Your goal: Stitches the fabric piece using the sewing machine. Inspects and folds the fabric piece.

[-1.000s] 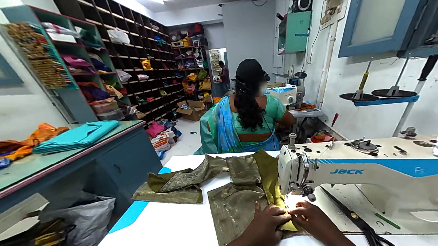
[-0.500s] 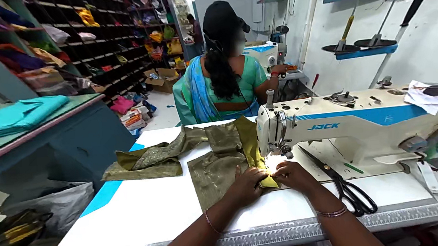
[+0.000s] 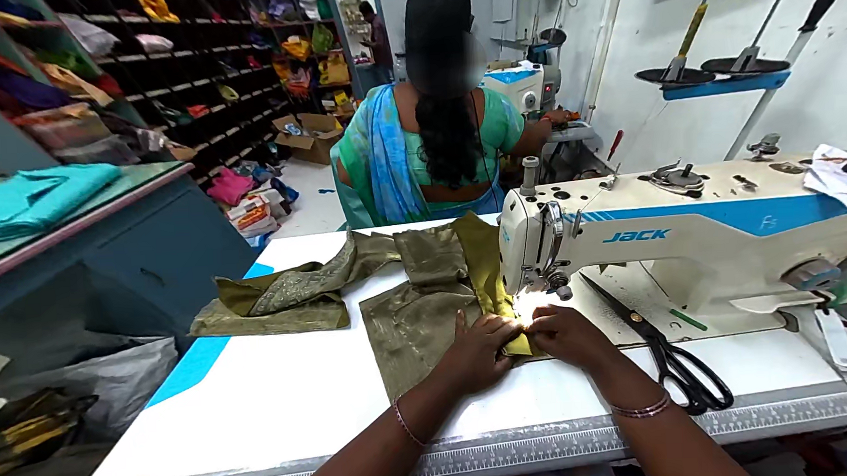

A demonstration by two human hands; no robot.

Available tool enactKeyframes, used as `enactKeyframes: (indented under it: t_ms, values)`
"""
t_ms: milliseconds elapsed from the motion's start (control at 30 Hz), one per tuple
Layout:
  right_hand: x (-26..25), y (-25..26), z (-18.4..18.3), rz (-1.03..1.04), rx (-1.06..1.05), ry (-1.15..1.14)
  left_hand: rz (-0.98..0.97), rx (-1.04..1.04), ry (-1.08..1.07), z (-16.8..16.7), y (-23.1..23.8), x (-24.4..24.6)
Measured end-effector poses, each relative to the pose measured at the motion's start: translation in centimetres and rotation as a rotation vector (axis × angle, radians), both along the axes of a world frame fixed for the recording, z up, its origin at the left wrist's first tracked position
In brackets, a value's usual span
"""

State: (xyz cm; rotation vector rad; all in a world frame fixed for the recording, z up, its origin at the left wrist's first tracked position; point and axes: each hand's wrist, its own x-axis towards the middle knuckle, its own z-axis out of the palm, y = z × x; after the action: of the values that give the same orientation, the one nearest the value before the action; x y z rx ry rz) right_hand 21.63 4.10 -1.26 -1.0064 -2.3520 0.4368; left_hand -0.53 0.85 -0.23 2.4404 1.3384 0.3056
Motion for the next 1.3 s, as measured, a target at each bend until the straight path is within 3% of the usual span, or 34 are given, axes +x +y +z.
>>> enactKeyframes:
  t_ms: [200, 333, 533, 700, 867, 967, 1067, 1167, 1233, 1300]
  values:
    - [0.1, 0.1, 0.0, 0.033, 0.04, -0.017, -0.008, -0.013, 0.027, 0.3, 0.0, 0.1]
    - [0.7, 0.4, -0.7, 0.003, 0.099, 0.142, -0.027, 0.024, -0.002, -0.1, 0.0, 0.0]
    - [0.2, 0.3, -0.6, -0.115, -0.005, 0.166, -0.038, 0.041, -0.025, -0.1, 0.1, -0.2]
    - [0.0, 0.7, -0.4, -0.096, -0.078, 0.115, -0.014, 0.055, -0.086, -0.2, 0.7, -0.1]
    - [0.1, 0.4, 0.3, -0.104, -0.194, 0.149, -0.066, 0.084, -0.015, 2.3, 2.3, 1.2]
    - [-0.6, -0.4, 0.8, -0.22, -0.247, 0.049, -0.055, 0.173, 0.022, 3.0, 2.3, 2.2]
    - [-1.9, -0.9, 1.6, -0.381, -0.268, -0.083, -0.007, 0.387, -0.136, 1.3, 2.3, 2.2]
    - [-2.0, -0.7, 1.8, -0.451, -0.318, -0.03, 0.109, 0.572, -0.269, -0.3, 2.1, 2.1]
    - [-2.0, -0.7, 2.0, -0.508, -0.369, 0.023, 0.158, 0.544, -0.322, -0.5, 1.6, 2.0]
    - [-2.0, -0.6, 1.9, -0.556, -0.394, 0.072, 0.137, 0.344, -0.315, -0.4, 0.8, 1.7]
